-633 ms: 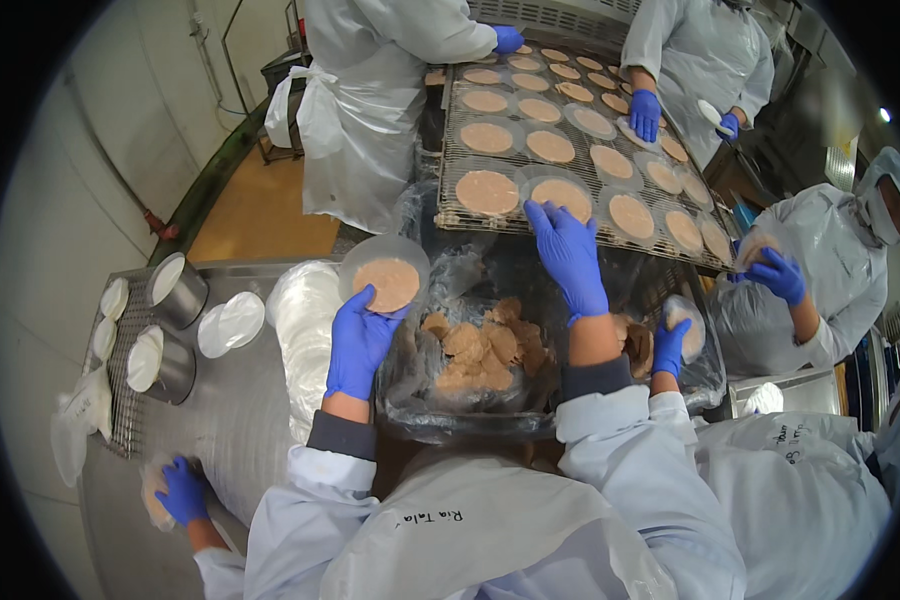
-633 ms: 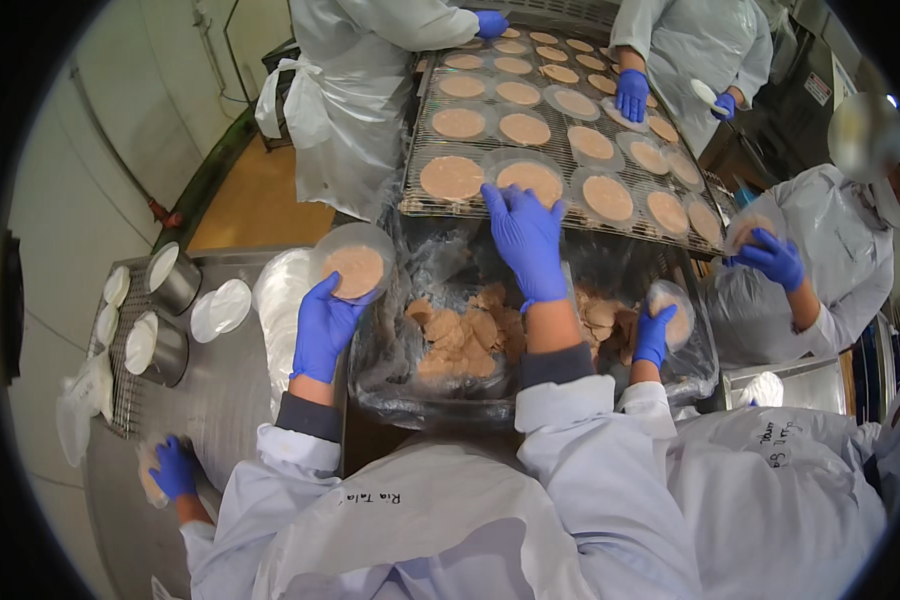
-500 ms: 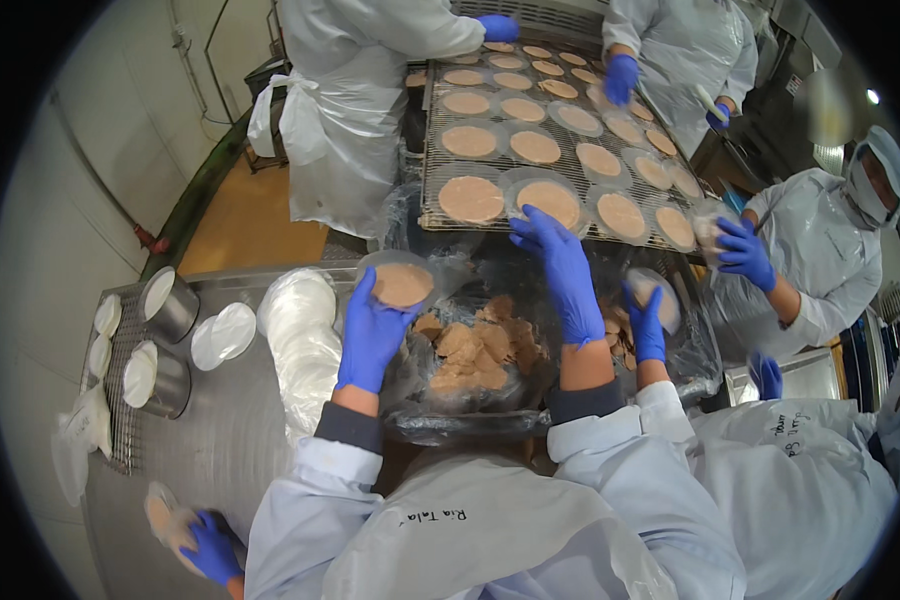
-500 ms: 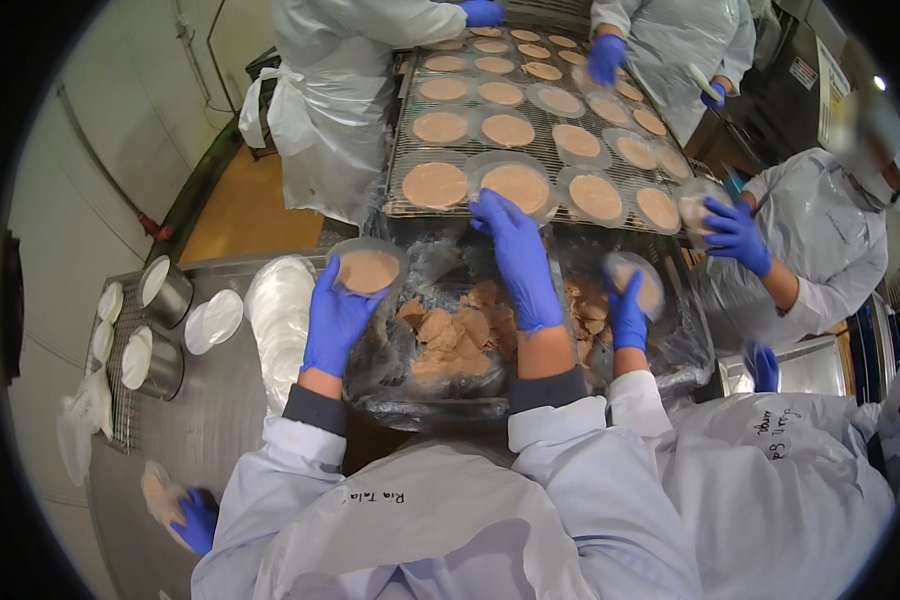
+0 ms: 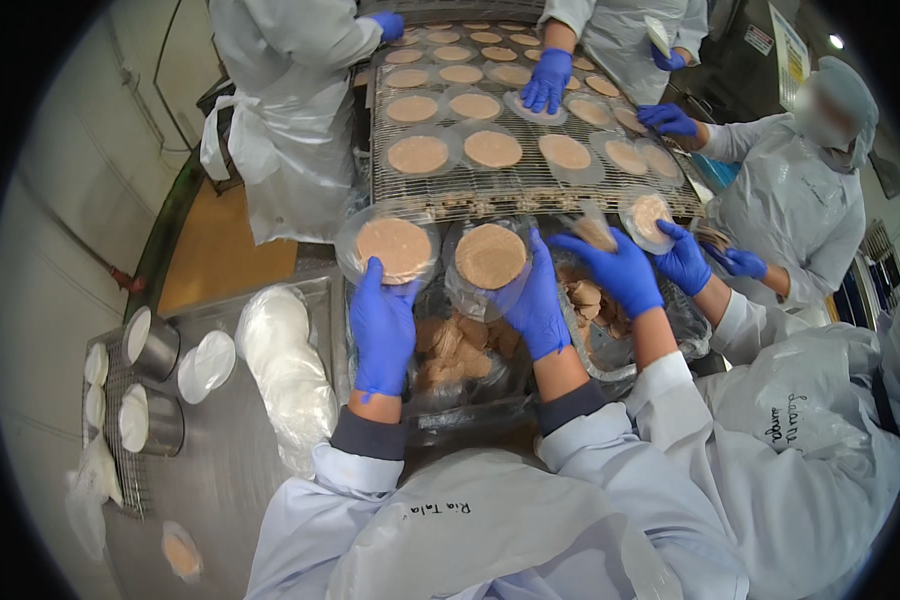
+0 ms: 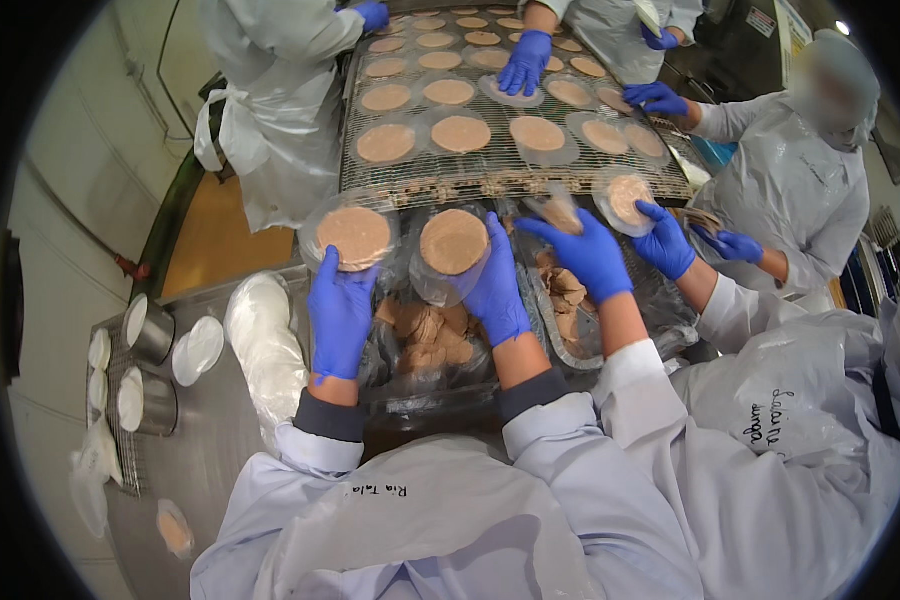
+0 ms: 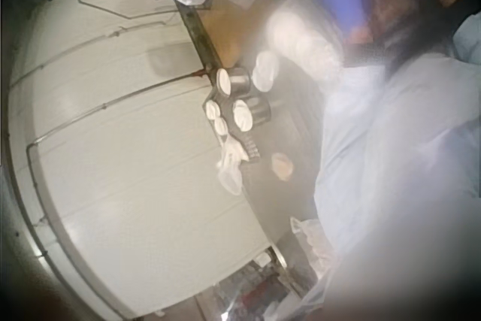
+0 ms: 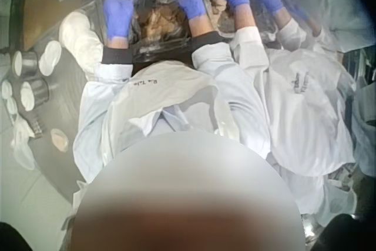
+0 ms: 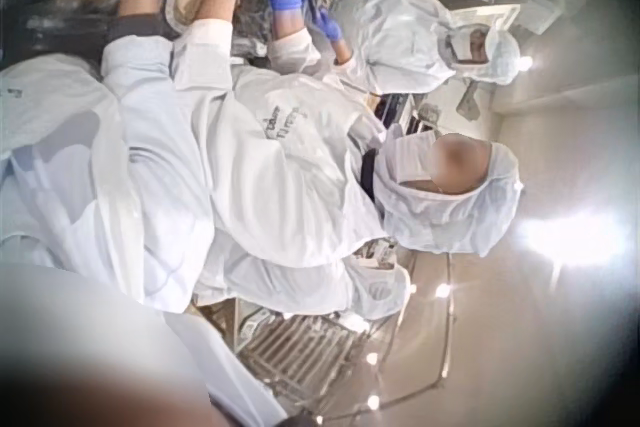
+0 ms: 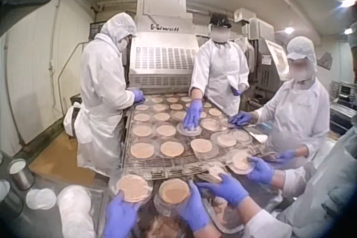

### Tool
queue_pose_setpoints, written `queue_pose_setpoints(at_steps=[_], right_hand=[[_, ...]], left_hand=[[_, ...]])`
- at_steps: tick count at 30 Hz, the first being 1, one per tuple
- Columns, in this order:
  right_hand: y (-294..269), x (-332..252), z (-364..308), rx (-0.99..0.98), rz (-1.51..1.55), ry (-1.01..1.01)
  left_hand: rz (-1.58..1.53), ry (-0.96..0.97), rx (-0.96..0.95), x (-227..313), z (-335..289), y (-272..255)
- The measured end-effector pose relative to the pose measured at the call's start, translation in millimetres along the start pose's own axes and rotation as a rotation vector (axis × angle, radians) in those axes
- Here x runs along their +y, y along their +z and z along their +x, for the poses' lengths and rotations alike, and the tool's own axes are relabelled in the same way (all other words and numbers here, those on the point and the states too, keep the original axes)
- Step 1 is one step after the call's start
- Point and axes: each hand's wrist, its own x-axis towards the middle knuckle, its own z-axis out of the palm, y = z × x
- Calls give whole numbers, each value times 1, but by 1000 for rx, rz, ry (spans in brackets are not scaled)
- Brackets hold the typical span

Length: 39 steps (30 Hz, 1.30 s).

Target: The person repeatedly picks up round meat patties from a wire rack and places them into clear plastic bags on a stainless steel table. The person works alongside other staff in a commercial kitchen, handling the patties one at a time and arranging them in bags.

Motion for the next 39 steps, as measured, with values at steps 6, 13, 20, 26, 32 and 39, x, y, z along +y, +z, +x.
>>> queue_pose_setpoints(at_steps=[6, 13, 20, 26, 32, 39], right_hand=[[34, 13, -10, -111, 35, 57], [65, 16, -7, -19, -96, -145], [13, -1, 2, 305, -119, -232], [13, -10, 26, 352, 9, -217], [-21, -12, 52, 171, 55, -317], [-71, 20, 56, 380, 48, -228]], left_hand=[[706, 242, -283, 2, -7, -15], [-246, -310, -147, 0, -14, -3], [-279, -378, 21, -39, 23, -49], [-363, -275, -256, -21, 63, 16], [-95, -134, 13, -37, 31, -8], [-64, 168, 535, 100, -134, -161]])
